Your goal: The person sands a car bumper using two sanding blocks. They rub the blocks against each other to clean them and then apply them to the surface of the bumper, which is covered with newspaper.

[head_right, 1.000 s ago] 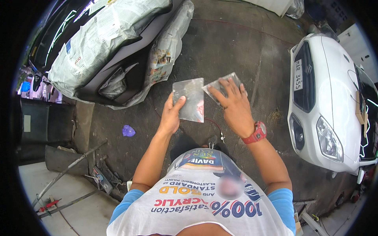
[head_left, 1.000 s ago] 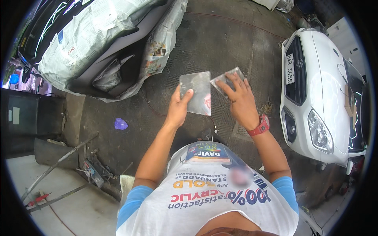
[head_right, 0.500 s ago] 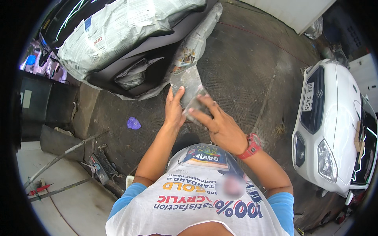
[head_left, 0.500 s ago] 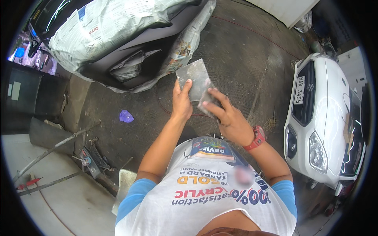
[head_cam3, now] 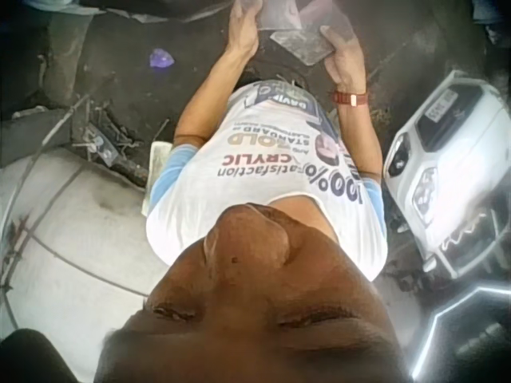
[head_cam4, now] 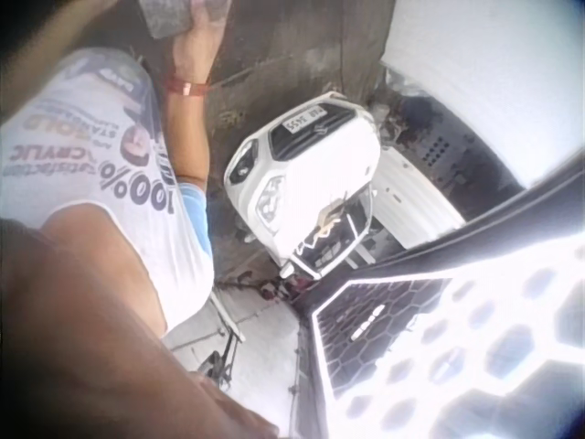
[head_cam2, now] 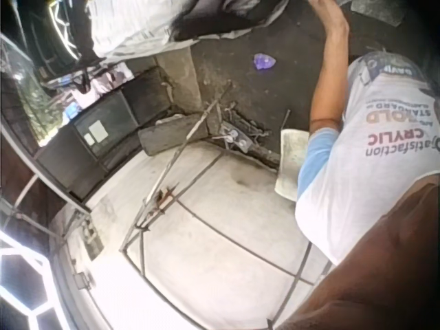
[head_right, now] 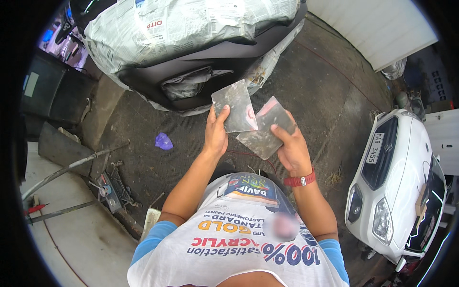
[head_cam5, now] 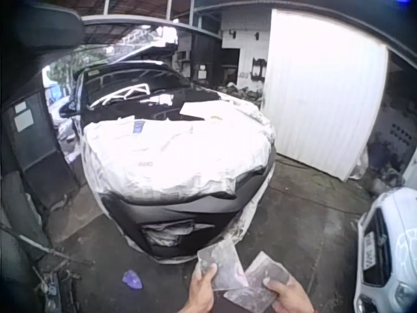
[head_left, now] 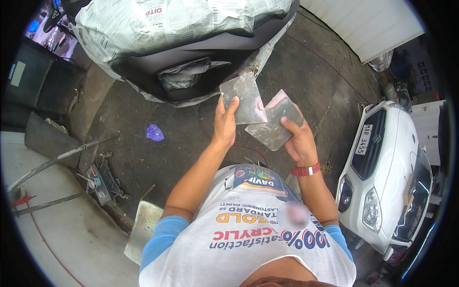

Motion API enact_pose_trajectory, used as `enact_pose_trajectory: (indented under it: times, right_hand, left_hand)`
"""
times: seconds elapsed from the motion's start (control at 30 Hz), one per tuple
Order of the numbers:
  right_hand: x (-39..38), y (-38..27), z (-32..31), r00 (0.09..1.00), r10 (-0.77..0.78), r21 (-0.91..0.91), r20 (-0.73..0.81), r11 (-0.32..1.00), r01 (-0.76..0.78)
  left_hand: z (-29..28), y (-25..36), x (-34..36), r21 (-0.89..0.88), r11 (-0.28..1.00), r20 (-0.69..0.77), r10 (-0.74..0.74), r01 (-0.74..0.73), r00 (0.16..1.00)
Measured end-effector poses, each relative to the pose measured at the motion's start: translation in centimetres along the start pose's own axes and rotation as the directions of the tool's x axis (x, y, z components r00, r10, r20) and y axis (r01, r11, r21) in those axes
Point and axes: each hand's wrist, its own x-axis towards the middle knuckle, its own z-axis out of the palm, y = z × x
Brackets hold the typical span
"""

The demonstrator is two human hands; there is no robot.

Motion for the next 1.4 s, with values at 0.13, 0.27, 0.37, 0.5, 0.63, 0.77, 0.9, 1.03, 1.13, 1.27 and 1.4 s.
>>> enact_pose_trajectory:
  times: [0.13,0.27,0.37,0.5,0.63,0.77,0.9,1.03,1.13,1.27,1.4]
  right_hand:
    - [0.5,-1.1,0.9,0.955,0.221,-0.028,0.2,0.975,-0.22]
    - [2.1,0.0,-1.9,0.962,0.218,0.161,-0.163,0.968,-0.192]
    - [3.1,0.0,-3.4,0.992,0.075,0.5,-0.102,0.866,-0.014]
    - [3.5,2.8,-2.7,0.974,0.219,0.317,0.061,0.921,-0.227]
    - [4.9,-1.5,-1.3,0.993,-0.083,-0.447,-0.079,0.894,0.039]
    - [6.1,-3.1,2.8,0.861,-0.501,-0.883,0.091,0.36,0.303]
    - [4.6,-1.5,3.8,0.886,-0.344,-0.833,0.31,0.351,0.427]
    - [3.7,-4.1,3.2,0.837,-0.343,-0.788,0.427,0.314,0.53]
    - [4.1,-4.7,4.5,0.777,-0.426,-0.604,0.463,0.49,0.629]
    - [7.4,-0.1,2.1,0.931,-0.302,-0.829,0.206,0.451,0.33]
    - [6.7,-2.6,1.3,0.906,-0.363,-0.809,0.216,0.453,0.375]
  left_hand:
    - [-1.4,1.3,1.4,0.034,0.995,-0.035,0.09,-0.089,0.995]
    - [-2.8,3.6,1.7,-0.064,0.965,0.169,-0.242,0.256,0.955]
    - [-4.2,3.6,1.4,0.0,0.89,0.374,-0.424,0.457,0.825]
    - [-4.6,4.3,1.3,-0.142,0.885,0.341,-0.376,0.443,0.862]
    - [-4.5,5.1,1.4,-0.015,0.953,0.194,-0.294,0.302,0.936]
    - [-4.3,3.6,2.0,0.227,0.974,0.176,-0.04,-0.001,0.984]
    - [-5.4,3.1,2.7,0.43,0.893,-0.045,0.171,-0.135,0.984]
    - [-6.3,2.9,3.4,0.023,0.994,-0.15,0.112,-0.11,0.982]
    - [-4.7,3.5,3.2,-0.108,0.994,-0.088,-0.025,0.015,0.996]
    - [-3.5,3.6,3.4,-0.167,0.985,-0.022,-0.047,0.042,0.999]
    - [-3.8,2.4,3.6,-0.042,0.997,-0.054,0.061,-0.063,0.997]
